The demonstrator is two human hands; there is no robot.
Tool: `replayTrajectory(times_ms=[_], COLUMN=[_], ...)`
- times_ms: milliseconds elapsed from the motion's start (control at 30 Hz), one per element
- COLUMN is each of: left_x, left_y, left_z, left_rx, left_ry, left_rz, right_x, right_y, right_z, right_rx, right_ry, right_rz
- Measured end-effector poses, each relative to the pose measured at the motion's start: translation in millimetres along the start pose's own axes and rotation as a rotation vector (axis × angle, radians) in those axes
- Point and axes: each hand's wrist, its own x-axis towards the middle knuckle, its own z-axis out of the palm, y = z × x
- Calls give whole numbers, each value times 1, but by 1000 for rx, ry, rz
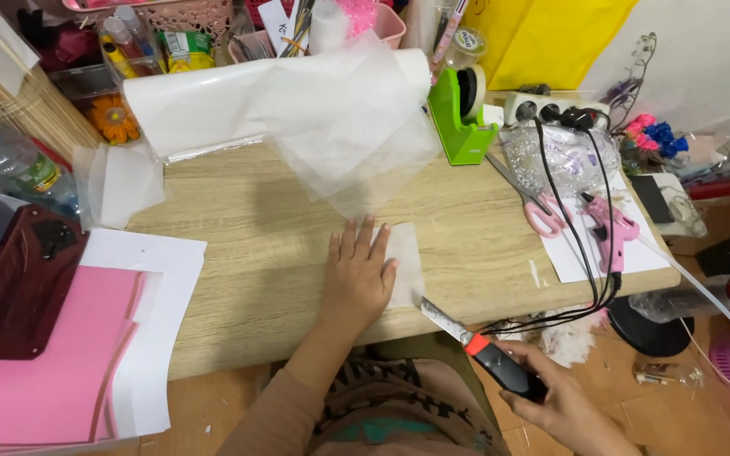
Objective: The person unrolls a sheet of white translucent material on a wooden table and smooths it out. They use a utility knife to cut the material into smaller rectangular pieces, repeating the process multiple times.
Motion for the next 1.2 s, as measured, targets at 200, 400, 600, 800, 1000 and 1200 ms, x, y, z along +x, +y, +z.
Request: replayTrajectory(times_ms=[200,400,600,800,1000,1200], left_x=[2,3,5,6,4,11], left_y=[-2,-2,-1,-1,-2,3], left_z=[4,6,1,-3,-2,-23], left_rx=[-1,48,33,13,33,-54], left_ry=[-95,-116,-200,-227,-148,-357], left_rz=[-21,-21,-40,-38,2,-58], right_x=[-11,-17,-12,-12,-8,-11], right_y=[13,-4,8,-3,-17,-44], right_z=[8,23,40,69,103,114], right_rx=[-133,-134,-164,-107,13,124], right_ry=[-59,-2,114,151,222,265], right_rz=[76,9,-115,-143,-177,-148])
